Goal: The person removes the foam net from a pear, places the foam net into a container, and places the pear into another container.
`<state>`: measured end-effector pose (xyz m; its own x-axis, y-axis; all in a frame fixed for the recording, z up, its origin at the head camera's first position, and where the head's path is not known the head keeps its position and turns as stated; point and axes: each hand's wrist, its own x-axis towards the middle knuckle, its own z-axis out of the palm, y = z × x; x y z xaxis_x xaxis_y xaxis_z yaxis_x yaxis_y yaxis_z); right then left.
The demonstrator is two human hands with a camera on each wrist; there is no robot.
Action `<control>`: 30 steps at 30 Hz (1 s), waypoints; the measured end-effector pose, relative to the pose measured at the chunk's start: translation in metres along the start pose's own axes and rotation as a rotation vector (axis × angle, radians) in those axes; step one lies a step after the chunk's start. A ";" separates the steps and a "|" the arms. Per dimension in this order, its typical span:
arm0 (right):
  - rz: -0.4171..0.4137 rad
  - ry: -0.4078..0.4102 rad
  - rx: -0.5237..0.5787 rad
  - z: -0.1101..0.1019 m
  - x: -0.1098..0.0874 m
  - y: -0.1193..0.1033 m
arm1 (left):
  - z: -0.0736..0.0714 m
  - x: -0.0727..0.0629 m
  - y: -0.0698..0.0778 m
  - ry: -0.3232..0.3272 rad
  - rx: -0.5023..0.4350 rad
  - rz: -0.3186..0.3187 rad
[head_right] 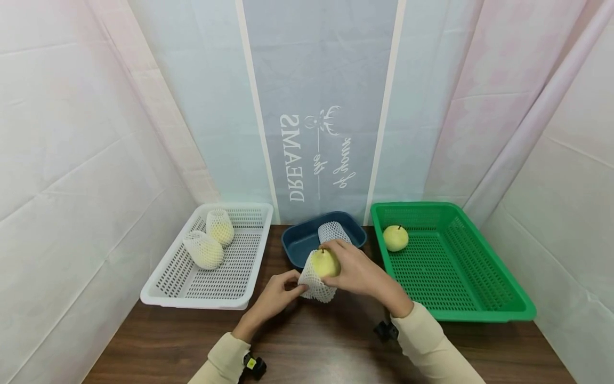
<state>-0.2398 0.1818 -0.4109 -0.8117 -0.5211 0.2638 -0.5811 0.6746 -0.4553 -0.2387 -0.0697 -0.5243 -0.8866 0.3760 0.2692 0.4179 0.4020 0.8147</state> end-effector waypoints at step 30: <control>0.026 0.080 0.009 -0.036 0.010 0.017 | 0.002 0.001 0.001 0.018 -0.042 -0.054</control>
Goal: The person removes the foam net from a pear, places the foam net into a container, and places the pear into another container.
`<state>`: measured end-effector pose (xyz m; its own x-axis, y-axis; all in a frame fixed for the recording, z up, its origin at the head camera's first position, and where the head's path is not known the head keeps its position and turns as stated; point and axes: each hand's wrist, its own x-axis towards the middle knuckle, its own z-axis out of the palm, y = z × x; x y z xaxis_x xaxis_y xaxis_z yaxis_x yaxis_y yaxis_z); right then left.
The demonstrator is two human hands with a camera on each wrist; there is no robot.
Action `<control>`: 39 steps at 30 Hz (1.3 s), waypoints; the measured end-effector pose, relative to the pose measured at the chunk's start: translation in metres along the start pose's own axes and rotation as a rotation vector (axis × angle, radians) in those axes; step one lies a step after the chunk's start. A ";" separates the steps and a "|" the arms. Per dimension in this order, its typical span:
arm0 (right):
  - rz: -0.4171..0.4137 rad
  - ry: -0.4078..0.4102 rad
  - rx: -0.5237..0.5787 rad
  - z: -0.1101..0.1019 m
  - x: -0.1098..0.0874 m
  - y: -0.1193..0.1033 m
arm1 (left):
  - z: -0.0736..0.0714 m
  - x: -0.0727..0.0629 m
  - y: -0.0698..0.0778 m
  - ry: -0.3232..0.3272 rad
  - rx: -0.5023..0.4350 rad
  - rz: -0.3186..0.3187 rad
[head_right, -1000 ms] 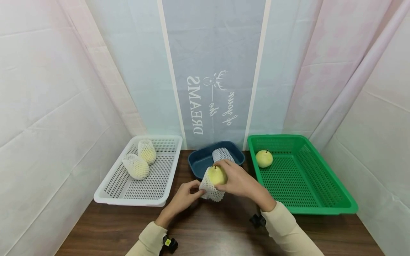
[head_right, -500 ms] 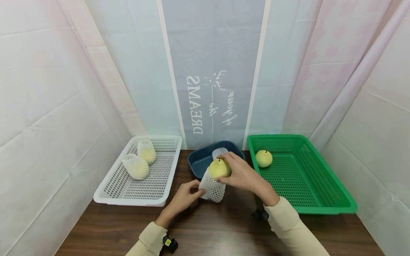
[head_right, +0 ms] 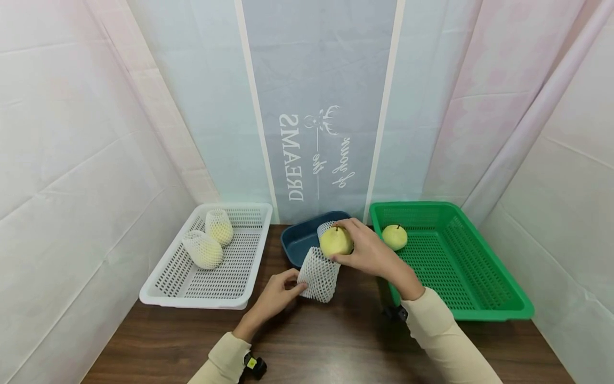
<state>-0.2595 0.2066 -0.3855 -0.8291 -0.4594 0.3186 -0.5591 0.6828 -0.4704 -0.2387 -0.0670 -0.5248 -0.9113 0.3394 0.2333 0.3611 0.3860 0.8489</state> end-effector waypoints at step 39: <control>0.161 0.009 0.006 -0.029 0.007 0.042 | 0.007 0.022 0.014 0.150 -0.031 0.028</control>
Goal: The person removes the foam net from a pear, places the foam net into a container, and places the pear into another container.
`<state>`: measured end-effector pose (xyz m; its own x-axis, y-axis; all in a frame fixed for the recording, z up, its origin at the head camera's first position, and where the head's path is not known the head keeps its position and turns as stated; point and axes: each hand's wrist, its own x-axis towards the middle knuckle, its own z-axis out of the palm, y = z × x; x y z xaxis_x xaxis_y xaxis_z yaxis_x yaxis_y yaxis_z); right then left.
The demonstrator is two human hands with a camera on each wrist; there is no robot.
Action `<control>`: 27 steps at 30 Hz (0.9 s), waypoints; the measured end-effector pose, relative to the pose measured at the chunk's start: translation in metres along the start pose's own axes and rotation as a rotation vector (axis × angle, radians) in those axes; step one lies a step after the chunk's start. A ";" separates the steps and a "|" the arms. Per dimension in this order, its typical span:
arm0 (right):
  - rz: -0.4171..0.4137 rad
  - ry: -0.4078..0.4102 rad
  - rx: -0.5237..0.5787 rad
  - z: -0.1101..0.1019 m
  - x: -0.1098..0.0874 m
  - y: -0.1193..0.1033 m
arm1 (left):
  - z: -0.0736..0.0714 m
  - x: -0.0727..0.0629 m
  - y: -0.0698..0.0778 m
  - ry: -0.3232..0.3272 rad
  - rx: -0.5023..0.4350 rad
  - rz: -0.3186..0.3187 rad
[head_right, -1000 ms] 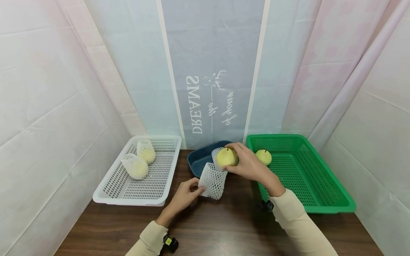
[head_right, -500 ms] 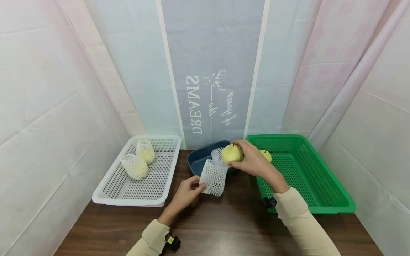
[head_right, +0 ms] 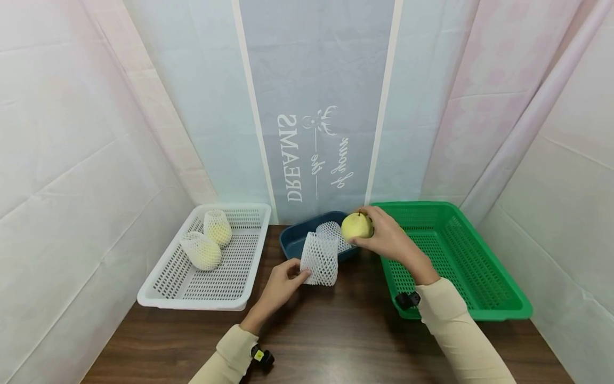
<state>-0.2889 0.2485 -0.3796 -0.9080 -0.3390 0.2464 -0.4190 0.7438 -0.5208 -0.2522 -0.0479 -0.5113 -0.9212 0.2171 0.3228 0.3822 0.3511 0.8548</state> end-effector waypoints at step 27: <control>0.098 0.024 -0.002 -0.019 0.004 0.034 | 0.010 0.022 0.012 0.021 -0.102 -0.031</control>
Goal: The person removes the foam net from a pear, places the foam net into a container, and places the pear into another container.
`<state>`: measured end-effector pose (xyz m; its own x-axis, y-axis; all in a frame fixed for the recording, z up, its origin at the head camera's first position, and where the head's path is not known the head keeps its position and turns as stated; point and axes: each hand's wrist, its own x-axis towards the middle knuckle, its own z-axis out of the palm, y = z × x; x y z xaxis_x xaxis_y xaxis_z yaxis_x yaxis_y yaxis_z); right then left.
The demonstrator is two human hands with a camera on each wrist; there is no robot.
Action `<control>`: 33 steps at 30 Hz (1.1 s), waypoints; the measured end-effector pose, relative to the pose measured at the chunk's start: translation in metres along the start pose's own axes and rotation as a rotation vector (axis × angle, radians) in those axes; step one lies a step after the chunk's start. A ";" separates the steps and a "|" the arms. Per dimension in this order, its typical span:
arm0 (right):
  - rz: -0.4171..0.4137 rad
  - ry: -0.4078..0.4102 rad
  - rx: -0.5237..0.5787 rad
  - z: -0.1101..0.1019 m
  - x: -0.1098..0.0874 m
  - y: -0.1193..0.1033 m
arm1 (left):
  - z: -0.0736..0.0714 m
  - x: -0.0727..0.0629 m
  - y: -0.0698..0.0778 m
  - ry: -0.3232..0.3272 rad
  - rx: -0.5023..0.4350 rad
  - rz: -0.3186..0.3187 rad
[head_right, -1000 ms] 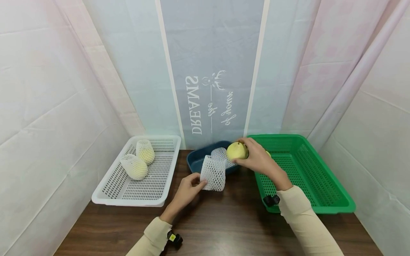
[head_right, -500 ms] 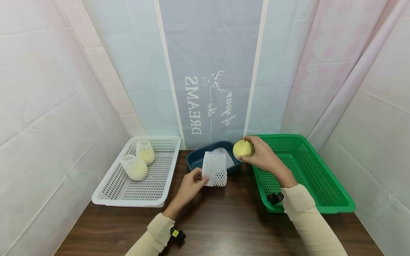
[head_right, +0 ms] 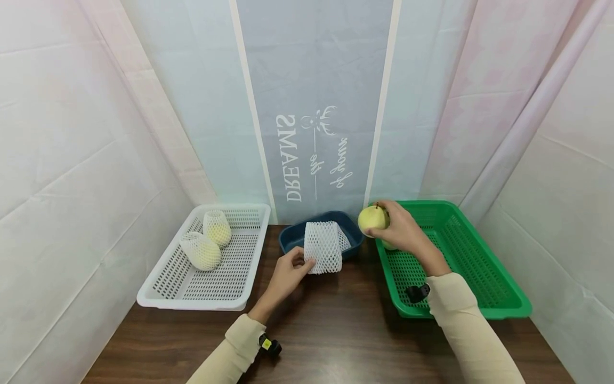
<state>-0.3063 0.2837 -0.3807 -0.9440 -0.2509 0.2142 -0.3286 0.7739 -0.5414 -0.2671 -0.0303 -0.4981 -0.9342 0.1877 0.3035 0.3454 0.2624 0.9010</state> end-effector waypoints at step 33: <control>0.119 0.030 0.027 -0.017 0.009 0.050 | 0.012 0.034 0.008 0.060 -0.009 -0.020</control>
<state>-0.3308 0.3296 -0.3916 -0.9751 -0.1404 0.1716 -0.2156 0.7810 -0.5862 -0.2948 -0.0106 -0.4841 -0.9445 0.1251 0.3036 0.3265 0.2566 0.9097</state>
